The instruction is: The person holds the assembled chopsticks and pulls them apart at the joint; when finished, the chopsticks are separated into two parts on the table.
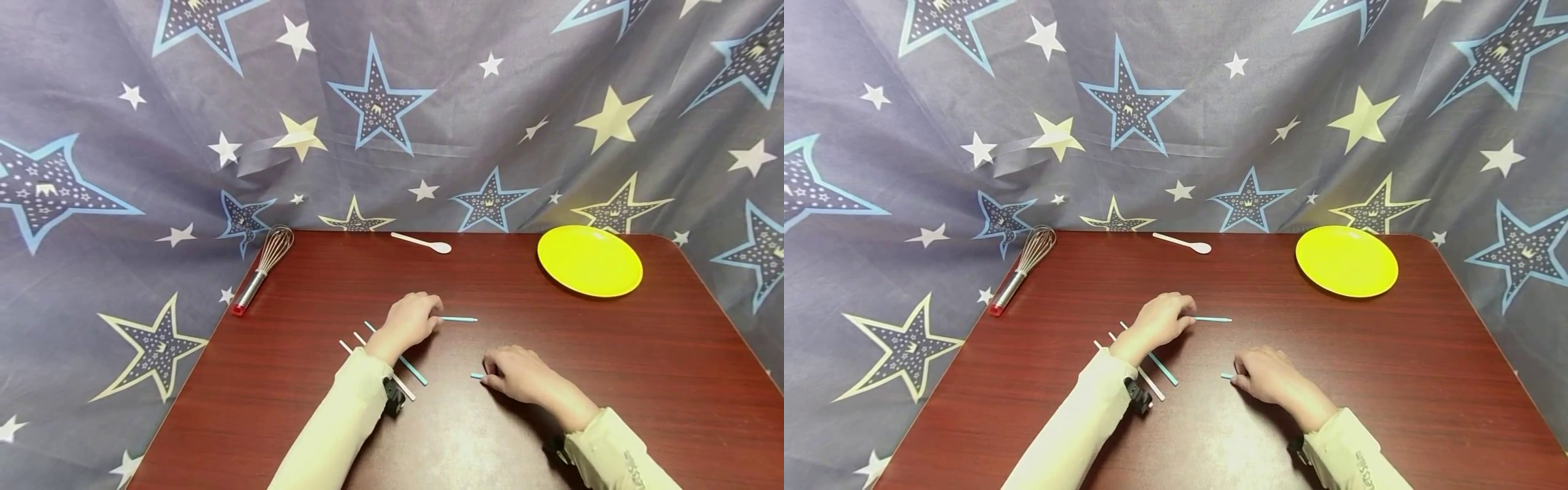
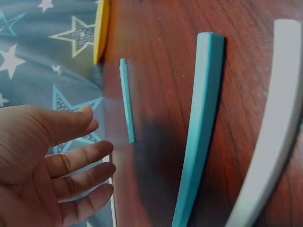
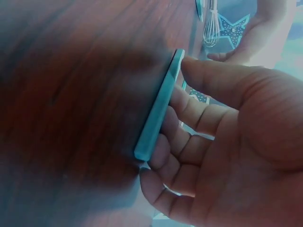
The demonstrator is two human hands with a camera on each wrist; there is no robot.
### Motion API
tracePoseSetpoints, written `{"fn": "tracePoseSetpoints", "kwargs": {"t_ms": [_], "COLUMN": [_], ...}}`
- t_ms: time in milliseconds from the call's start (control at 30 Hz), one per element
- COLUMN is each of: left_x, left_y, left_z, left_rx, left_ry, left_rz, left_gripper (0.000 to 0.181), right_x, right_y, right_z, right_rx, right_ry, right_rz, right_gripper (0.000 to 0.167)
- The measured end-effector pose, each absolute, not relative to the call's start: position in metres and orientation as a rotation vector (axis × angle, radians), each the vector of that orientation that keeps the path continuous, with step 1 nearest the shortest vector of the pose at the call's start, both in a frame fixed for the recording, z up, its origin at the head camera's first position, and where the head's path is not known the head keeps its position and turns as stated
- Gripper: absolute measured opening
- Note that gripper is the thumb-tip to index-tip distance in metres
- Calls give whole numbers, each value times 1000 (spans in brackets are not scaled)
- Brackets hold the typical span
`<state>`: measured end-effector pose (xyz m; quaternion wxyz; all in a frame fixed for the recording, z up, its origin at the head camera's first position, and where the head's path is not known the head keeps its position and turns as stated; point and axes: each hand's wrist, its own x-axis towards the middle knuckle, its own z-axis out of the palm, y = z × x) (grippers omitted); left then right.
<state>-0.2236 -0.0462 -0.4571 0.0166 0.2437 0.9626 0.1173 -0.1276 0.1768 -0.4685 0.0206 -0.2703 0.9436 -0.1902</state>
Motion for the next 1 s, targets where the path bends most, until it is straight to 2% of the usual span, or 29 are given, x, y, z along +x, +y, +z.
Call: {"fn": "tracePoseSetpoints", "kwargs": {"t_ms": [433, 700, 1000], "left_x": [-210, -203, -194], "left_y": [-80, -96, -109], "left_z": [-447, -447, -449], "left_rx": [783, 812, 859], "left_ry": [2933, 2955, 2985], "left_rz": [727, 795, 780], "left_gripper": [16, 15, 15], "right_x": [-127, -130, -133], "right_y": [164, 152, 140], "right_z": [-463, -460, -458], "right_rx": [-672, -768, -903], "right_ry": [2945, 2980, 3035], "right_rz": [-550, -540, -563], "right_gripper": [21, 11, 9]}}
